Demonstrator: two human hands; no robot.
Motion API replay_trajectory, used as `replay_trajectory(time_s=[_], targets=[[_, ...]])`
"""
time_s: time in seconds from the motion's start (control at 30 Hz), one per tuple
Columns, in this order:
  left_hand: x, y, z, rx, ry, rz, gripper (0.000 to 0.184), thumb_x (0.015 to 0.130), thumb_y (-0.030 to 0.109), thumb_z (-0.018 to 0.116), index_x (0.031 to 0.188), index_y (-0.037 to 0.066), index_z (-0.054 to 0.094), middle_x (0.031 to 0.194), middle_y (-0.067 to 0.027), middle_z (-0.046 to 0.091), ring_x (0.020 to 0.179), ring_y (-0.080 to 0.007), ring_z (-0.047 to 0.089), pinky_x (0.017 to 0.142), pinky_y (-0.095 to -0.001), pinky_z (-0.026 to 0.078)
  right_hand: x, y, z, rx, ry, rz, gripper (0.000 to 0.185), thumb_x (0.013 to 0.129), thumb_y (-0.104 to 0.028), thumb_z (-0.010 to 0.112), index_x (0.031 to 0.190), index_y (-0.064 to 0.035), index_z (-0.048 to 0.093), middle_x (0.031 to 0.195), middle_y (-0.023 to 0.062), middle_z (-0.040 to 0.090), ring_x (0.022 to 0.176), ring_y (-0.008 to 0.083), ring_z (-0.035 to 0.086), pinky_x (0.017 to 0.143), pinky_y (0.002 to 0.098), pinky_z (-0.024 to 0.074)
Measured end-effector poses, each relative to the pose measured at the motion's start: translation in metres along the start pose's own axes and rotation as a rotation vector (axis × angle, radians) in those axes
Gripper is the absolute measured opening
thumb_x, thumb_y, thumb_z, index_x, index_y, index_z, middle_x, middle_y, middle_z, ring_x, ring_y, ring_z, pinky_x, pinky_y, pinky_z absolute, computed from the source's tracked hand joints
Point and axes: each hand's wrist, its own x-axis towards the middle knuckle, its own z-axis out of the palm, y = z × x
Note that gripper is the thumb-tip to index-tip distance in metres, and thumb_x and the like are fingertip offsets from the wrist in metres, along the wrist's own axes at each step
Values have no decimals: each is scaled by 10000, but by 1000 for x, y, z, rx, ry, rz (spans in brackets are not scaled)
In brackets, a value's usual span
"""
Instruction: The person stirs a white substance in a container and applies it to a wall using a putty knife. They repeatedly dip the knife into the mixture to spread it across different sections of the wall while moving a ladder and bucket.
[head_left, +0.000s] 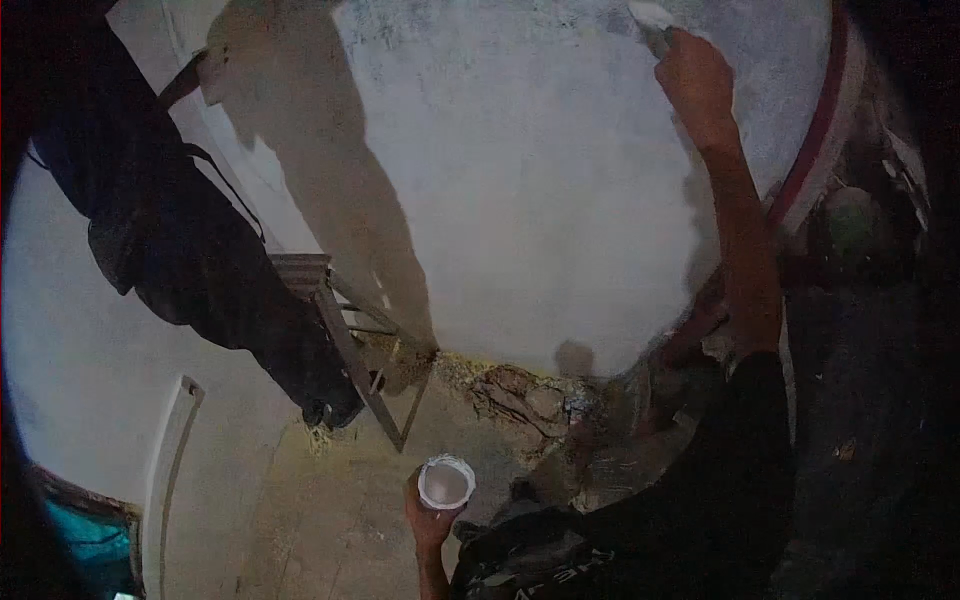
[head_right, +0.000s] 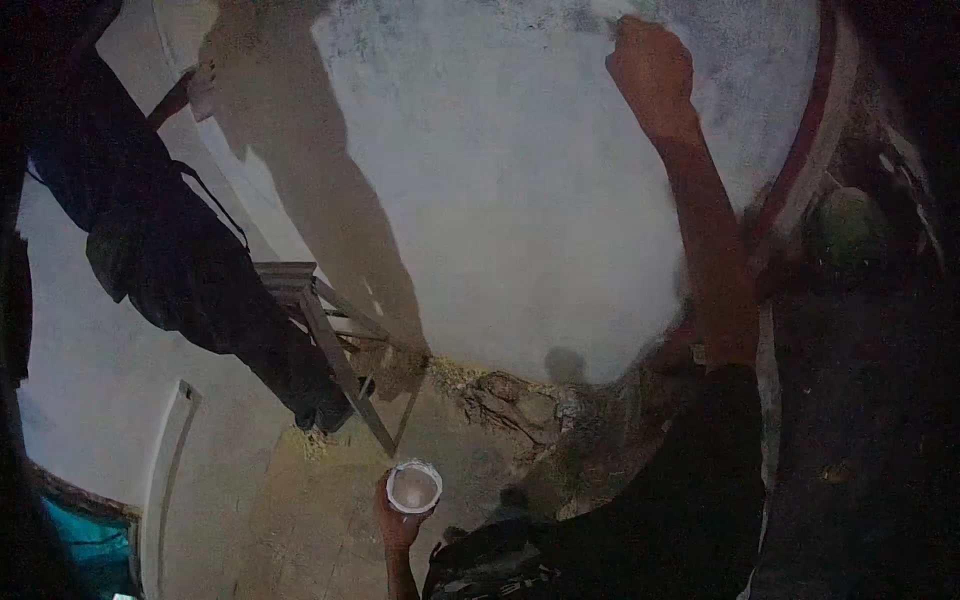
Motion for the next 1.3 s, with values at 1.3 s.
replay_trajectory(time_s=[1.3], targets=[[-40,-44,28,108,299,-248,893,585,382,878,1314,54,481,1246,-176,565,1164,-359,545,970,-468,437,-539,-86,469,139,-696,-447,506,892,-389,596,1223,-7,575,1228,178,598,1194,319,525,1065,443,342]])
